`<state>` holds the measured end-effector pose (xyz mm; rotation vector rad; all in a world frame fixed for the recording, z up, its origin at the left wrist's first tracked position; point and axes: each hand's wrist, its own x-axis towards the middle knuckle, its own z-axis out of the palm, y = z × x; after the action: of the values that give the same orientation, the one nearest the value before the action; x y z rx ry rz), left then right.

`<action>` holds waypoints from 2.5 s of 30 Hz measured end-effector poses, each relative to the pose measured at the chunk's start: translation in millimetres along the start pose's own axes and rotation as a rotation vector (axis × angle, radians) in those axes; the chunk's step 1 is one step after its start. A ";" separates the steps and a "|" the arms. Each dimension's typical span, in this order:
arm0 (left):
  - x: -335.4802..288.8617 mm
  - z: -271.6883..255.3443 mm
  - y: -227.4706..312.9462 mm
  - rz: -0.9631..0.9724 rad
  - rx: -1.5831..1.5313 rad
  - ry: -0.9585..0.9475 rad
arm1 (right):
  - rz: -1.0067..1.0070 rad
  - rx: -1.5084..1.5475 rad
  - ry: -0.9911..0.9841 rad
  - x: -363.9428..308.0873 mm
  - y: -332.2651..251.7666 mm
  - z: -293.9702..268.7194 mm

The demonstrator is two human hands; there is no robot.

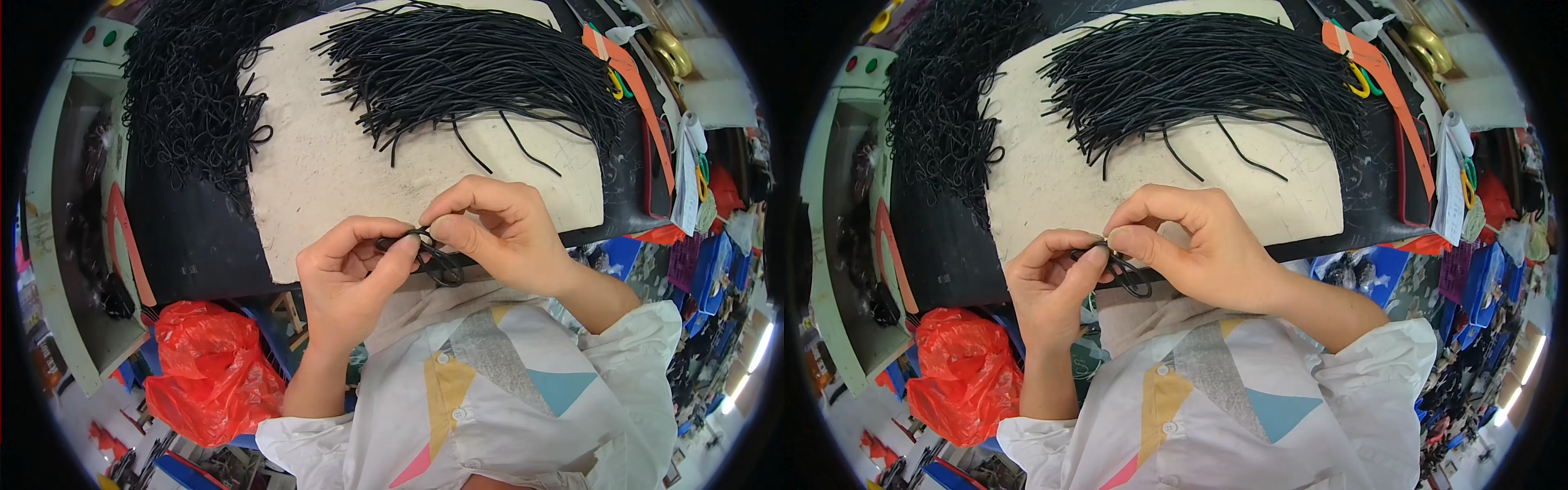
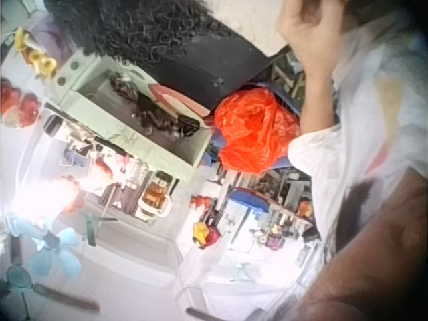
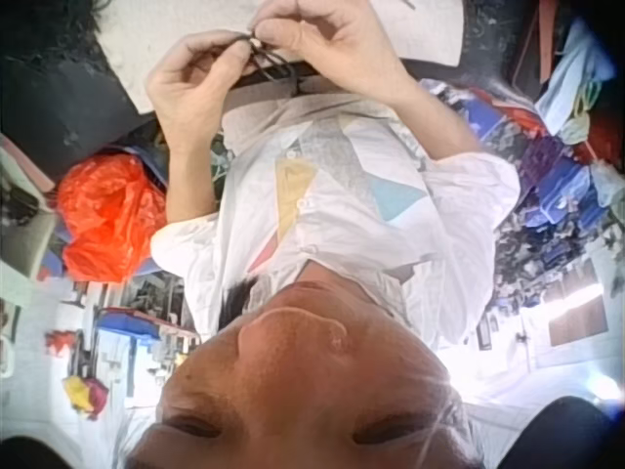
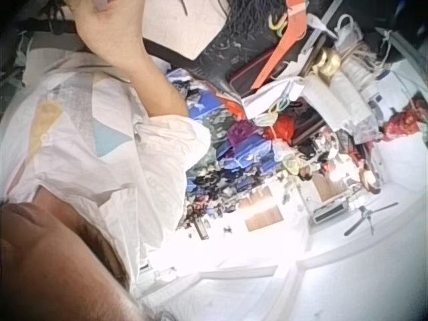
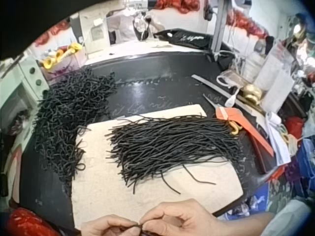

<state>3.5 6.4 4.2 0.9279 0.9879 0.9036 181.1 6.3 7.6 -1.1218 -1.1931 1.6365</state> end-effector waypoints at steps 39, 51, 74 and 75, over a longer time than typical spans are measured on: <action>-2.7 5.6 10.1 -0.122 -0.018 0.030 | -0.134 -0.166 0.090 3.3 -2.0 -10.3; -1.3 2.6 1.1 -0.293 -0.207 0.045 | 0.000 -0.045 0.106 -0.3 -3.0 -3.0; -3.6 0.6 -7.7 -0.156 -0.169 0.098 | -0.070 -0.093 0.194 -1.8 11.8 3.9; -3.7 1.0 -8.2 -0.143 -0.161 0.112 | -0.033 -0.031 0.177 -1.7 12.6 3.9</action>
<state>5.0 0.1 -2.1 0.6677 1.0470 0.9076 176.6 0.8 -3.6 -1.2330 -1.1191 1.4653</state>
